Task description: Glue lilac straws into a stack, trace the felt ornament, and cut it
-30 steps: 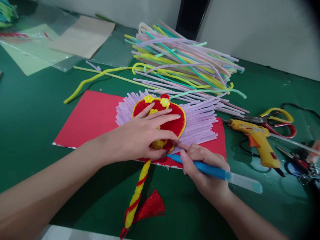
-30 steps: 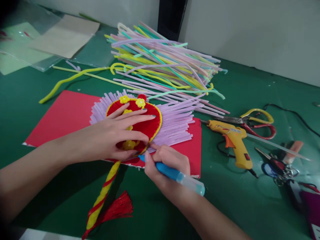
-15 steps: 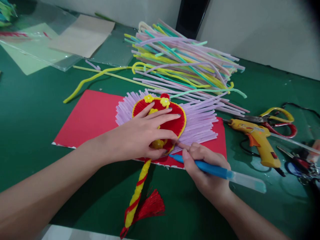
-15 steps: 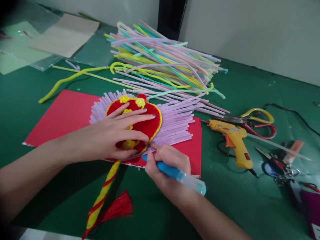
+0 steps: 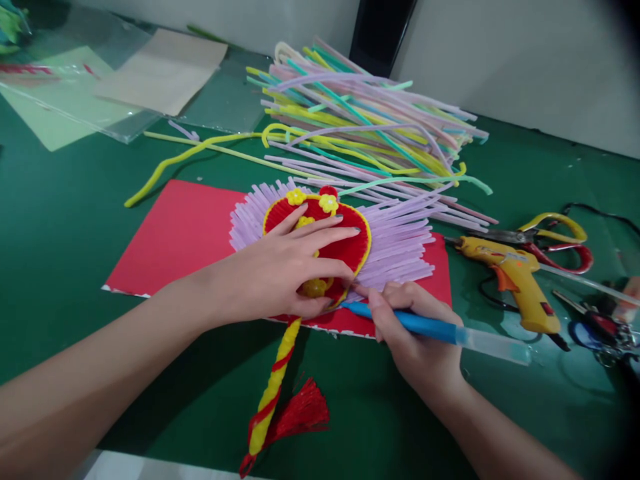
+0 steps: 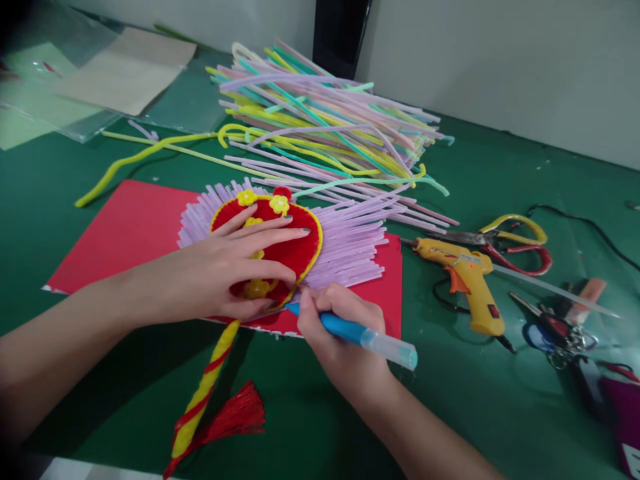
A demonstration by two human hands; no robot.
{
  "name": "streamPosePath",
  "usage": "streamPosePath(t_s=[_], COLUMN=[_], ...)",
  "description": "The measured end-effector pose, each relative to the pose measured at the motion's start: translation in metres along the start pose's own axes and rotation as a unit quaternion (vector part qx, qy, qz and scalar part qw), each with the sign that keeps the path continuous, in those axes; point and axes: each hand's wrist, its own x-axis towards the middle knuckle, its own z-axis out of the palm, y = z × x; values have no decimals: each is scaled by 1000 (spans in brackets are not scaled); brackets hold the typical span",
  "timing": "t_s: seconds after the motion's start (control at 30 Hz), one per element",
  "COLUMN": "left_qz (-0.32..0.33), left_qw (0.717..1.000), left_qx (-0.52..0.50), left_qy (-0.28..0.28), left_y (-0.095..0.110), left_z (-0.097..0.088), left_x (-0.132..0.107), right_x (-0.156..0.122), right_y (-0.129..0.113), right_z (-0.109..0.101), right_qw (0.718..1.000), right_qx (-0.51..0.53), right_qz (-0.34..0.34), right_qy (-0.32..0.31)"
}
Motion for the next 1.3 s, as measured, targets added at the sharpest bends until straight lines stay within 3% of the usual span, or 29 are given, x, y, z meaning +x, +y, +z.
streamPosePath(t_s=[0.1, 0.2, 0.4, 0.5, 0.73, 1.0, 1.17, 1.3], left_qz=[-3, 4, 2, 5, 12, 2, 6, 9], left_qw=[1000, 1000, 1000, 1000, 1000, 1000, 1000, 1000], left_qx=[-2, -1, 5, 10, 12, 3, -2, 4], left_qy=[-2, 6, 9, 14, 16, 10, 13, 17], left_y=[0, 0, -1, -2, -3, -2, -3, -4], left_z=[0, 0, 3, 4, 5, 3, 4, 5], left_x=[0, 0, -2, -1, 0, -1, -2, -2], right_x=[0, -1, -12, -18, -23, -20, -15, -14], right_y=[-1, -2, -3, -3, -4, -5, 1, 1], right_z=[2, 4, 1, 1, 2, 1, -2, -2], right_qw=[999, 993, 932, 905, 884, 886, 896, 902], right_qx=[-11, -66, -233, -270, -311, -297, -313, -296], right_qz=[-14, -83, -272, -315, -339, -344, -311, -308], right_qy=[41, 50, -62, -88, -86, -94, -41, -66])
